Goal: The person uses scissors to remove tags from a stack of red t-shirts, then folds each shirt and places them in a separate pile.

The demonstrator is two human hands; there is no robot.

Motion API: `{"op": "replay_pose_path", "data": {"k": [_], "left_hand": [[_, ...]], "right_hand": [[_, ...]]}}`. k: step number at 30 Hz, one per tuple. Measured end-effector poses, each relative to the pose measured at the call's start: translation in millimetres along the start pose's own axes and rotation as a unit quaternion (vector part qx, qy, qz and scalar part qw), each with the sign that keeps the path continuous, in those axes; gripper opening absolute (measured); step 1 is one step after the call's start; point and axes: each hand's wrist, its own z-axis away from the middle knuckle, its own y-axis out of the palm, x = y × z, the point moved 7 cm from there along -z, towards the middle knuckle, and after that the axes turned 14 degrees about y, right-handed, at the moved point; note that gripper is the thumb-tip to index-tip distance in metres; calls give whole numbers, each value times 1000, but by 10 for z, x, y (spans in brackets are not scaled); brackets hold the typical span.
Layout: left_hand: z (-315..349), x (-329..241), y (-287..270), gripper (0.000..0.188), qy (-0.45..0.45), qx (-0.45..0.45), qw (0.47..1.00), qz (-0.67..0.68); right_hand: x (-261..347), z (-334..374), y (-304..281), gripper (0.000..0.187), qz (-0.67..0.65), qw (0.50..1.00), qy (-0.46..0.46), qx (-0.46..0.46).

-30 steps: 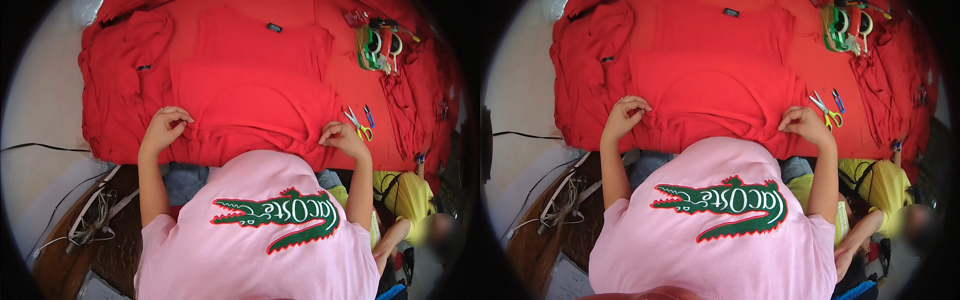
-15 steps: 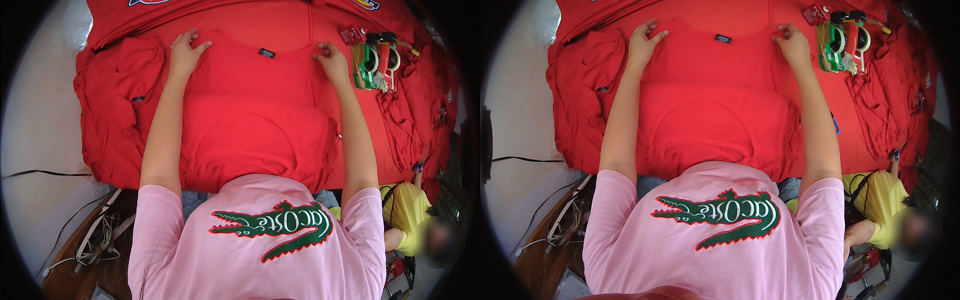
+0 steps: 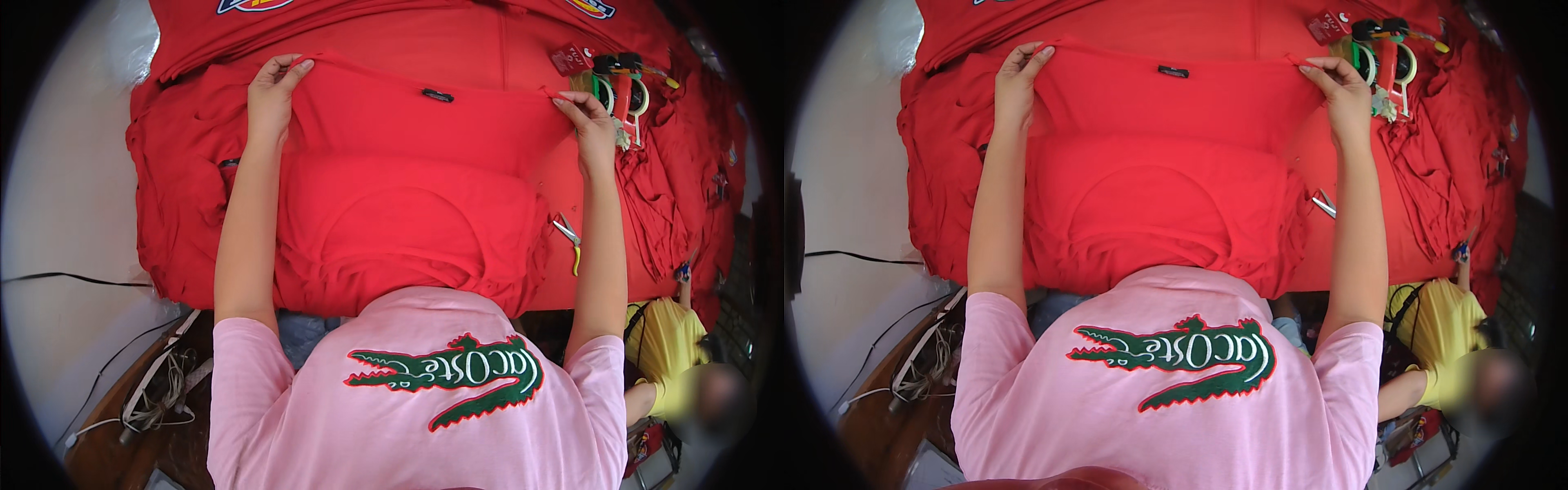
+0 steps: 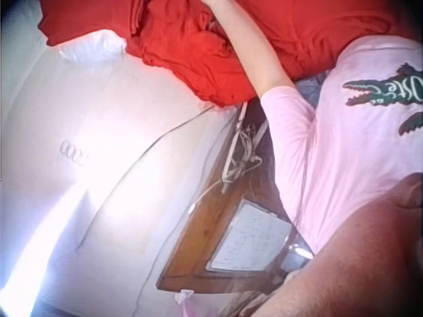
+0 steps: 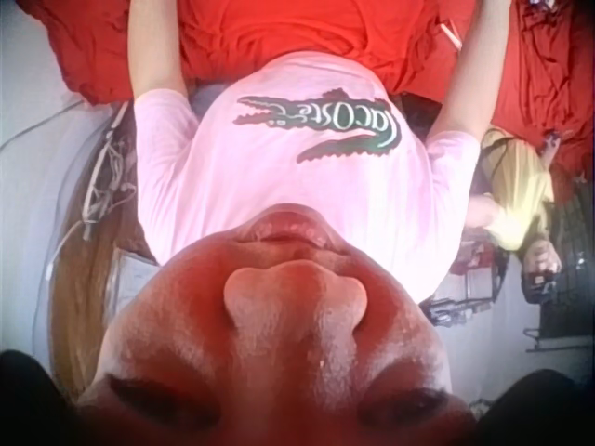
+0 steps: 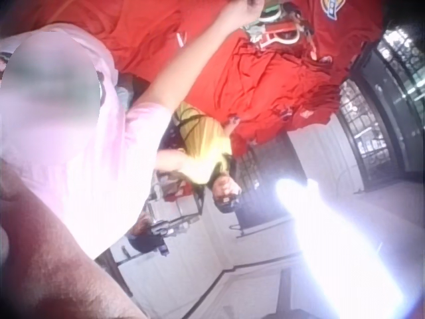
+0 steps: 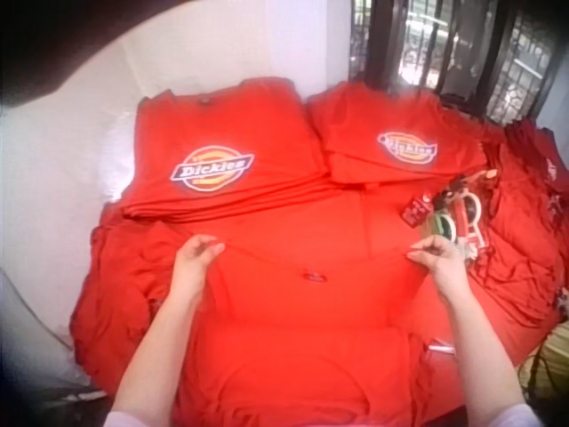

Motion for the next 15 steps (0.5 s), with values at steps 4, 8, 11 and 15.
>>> {"op": "replay_pose_path", "data": {"k": [4,8,11,15], "left_hand": [[150,-274,-83,17,-10,9,1000,13],[295,-362,-156,16,-9,6,998,55],[387,-388,-191,16,-12,-2,997,71],[590,-535,-266,16,-4,20,997,79]], "right_hand": [[174,216,-3,15,27,999,-25,7],[104,343,-89,14,-31,998,-7,45],[60,520,-125,13,-70,996,2,48],[76,871,-92,18,-80,988,7,130]]}}
